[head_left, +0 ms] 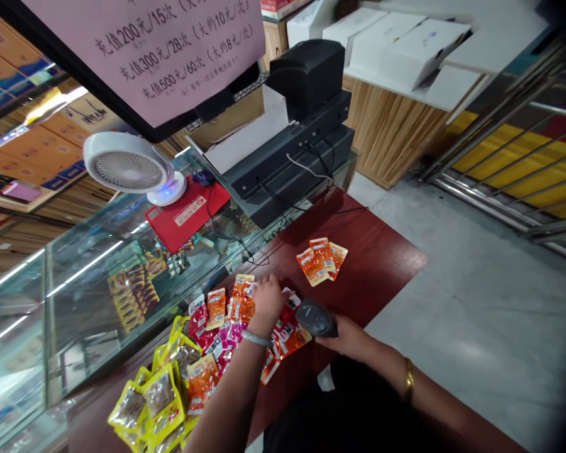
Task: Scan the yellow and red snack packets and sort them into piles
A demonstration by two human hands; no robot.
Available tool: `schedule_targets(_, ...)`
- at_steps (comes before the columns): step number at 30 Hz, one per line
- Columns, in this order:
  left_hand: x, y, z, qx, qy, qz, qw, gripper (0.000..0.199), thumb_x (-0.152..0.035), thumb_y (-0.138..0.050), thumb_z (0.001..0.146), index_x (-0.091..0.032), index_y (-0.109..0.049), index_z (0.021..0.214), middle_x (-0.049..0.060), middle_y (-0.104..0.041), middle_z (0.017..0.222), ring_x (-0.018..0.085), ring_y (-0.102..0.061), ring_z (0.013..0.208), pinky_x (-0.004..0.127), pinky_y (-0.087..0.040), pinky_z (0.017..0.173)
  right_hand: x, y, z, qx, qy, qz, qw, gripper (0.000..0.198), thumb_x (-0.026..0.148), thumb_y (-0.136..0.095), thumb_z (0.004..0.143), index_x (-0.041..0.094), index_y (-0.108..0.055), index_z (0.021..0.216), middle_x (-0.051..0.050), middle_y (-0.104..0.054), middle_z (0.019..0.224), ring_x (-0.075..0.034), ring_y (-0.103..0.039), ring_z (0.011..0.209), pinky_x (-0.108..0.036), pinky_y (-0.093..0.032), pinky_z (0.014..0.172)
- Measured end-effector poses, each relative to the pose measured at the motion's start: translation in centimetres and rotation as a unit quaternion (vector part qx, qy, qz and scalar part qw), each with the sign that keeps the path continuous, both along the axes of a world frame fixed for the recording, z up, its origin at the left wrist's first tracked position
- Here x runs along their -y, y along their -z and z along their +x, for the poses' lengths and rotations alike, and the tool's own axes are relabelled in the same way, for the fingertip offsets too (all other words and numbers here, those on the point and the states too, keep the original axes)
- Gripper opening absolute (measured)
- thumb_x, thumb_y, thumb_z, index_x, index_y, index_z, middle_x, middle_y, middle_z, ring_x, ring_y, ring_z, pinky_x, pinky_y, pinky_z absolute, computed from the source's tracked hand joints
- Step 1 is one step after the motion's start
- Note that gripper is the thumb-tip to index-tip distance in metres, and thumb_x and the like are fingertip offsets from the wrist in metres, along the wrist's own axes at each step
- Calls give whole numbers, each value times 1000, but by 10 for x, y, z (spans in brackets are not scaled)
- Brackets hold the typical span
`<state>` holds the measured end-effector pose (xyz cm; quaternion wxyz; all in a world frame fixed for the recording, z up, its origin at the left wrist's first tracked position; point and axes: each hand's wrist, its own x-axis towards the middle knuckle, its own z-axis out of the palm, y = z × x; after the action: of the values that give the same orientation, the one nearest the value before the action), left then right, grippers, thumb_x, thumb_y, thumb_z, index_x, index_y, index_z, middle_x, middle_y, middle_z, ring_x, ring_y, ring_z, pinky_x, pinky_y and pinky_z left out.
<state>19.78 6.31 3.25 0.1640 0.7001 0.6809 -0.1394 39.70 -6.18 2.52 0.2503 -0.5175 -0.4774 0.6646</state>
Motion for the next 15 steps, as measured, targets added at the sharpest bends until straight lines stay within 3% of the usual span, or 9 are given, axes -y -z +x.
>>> schedule_targets(5,-35,28,57,77,-13,50,996,74,-50,-74,74,-22,-48,137,15,-56,129,30,-52,119,38,-42,95,4,5,6,21,15,6,1000,45,36,-76,75,18,-70,116,-8,-77,110,-29,-70,103,-44,-53,95)
schedule_targets(8,-47,37,77,81,-18,33,996,69,-48,-78,70,-23,-53,129,14,-52,133,31,-49,121,39,-41,96,6,9,14,61,41,0,997,43,36,-76,74,18,-71,112,-7,-78,105,-29,-71,97,-44,-55,92)
schedule_targets(11,-51,37,73,86,-16,9,996,59,-46,-77,71,-19,-55,118,14,-58,126,29,-52,120,36,-41,96,6,11,21,80,67,-9,995,41,38,-76,74,21,-72,110,-6,-78,102,-30,-71,97,-44,-55,90)
schedule_targets(15,-44,32,47,154,-70,-57,984,53,-42,-72,79,-18,-47,120,11,-69,107,23,-66,98,29,-45,80,3,15,29,88,93,-8,992,45,42,-78,72,21,-71,111,-7,-78,104,-32,-70,99,-46,-55,92)
